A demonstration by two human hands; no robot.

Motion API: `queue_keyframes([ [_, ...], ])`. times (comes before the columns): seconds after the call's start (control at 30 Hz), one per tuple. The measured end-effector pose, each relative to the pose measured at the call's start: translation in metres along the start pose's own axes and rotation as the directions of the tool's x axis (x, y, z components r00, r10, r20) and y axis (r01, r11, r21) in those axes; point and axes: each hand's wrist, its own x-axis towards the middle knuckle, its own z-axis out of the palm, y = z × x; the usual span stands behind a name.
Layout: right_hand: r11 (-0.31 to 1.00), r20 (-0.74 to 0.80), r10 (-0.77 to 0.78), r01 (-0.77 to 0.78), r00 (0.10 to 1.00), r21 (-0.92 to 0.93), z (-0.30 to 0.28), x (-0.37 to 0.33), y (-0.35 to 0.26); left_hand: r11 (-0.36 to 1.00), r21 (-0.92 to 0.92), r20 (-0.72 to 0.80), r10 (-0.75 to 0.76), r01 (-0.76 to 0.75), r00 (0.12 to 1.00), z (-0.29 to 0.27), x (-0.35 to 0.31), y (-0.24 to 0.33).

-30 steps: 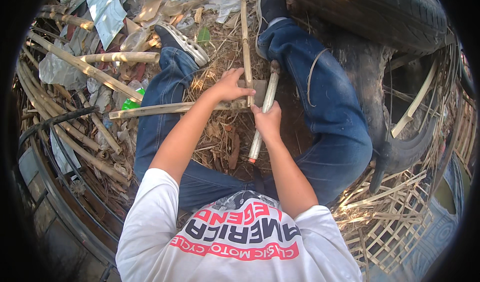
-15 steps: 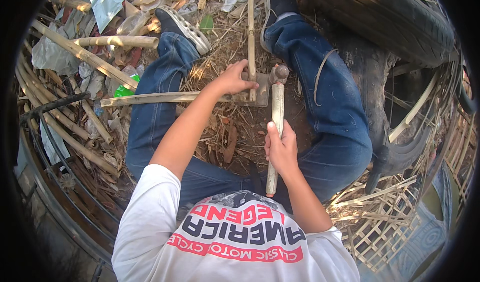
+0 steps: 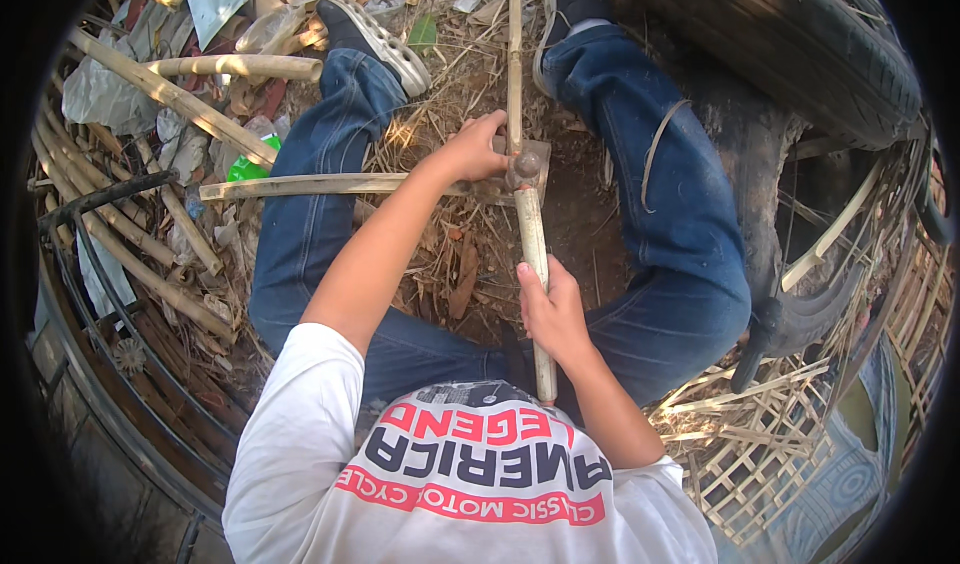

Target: The person hammers a small wooden strip into a bamboo frame while sitting on the ground in an outdoor area.

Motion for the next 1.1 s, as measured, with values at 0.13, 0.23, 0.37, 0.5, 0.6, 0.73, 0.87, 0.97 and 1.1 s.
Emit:
queue_keyframes([
  [0.13, 0.999, -0.007, -0.043, 0.043, 0.999, -0.004, -0.002, -0.011, -0.001, 1.0, -0.004, -0.028, -0.001, 0.001, 1.0, 0.002, 0.0, -0.001],
  [0.23, 0.997, -0.008, -0.067, 0.067, 0.998, 0.025, -0.004, -0.011, -0.004, 1.0, -0.019, 0.003, 0.018, -0.018, 1.0, 0.002, 0.004, -0.005],
  [0.37, 0.998, 0.031, -0.038, 0.04, 0.999, -0.044, -0.005, -0.008, -0.012, 0.999, -0.018, -0.039, 0.027, -0.027, 0.999, 0.002, 0.005, -0.003],
  [0.5, 0.992, 0.004, -0.124, 0.125, 0.992, -0.025, -0.002, -0.011, -0.006, 1.0, 0.002, 0.005, 0.022, -0.022, 1.0, -0.004, -0.006, 0.009],
  [0.6, 0.999, 0.044, -0.02, 0.022, 0.999, -0.028, -0.001, -0.009, -0.007, 1.0, 0.004, 0.003, 0.0, 0.0, 1.0, 0.0, -0.01, 0.004],
  [0.73, 0.99, 0.028, -0.139, 0.139, 0.99, -0.004, -0.002, -0.018, -0.01, 1.0, -0.005, -0.039, 0.014, -0.014, 0.999, 0.0, -0.004, 0.003],
  [0.87, 0.997, 0.046, 0.028, -0.024, 0.999, -0.068, -0.004, -0.008, -0.003, 1.0, -0.01, -0.017, 0.02, -0.021, 1.0, 0.003, -0.009, 0.004],
  [0.97, 0.997, 0.031, -0.074, 0.073, 0.997, 0.013, 0.0, -0.019, -0.016, 1.0, -0.02, 0.012, -0.008, 0.008, 1.0, 0.001, -0.008, 0.002],
  [1.1, 0.995, 0.043, -0.001, 0.005, 0.999, -0.101, -0.002, -0.005, 0.0, 0.999, -0.048, -0.002, -0.001, 0.001, 1.0, 0.0, -0.002, 0.002],
])
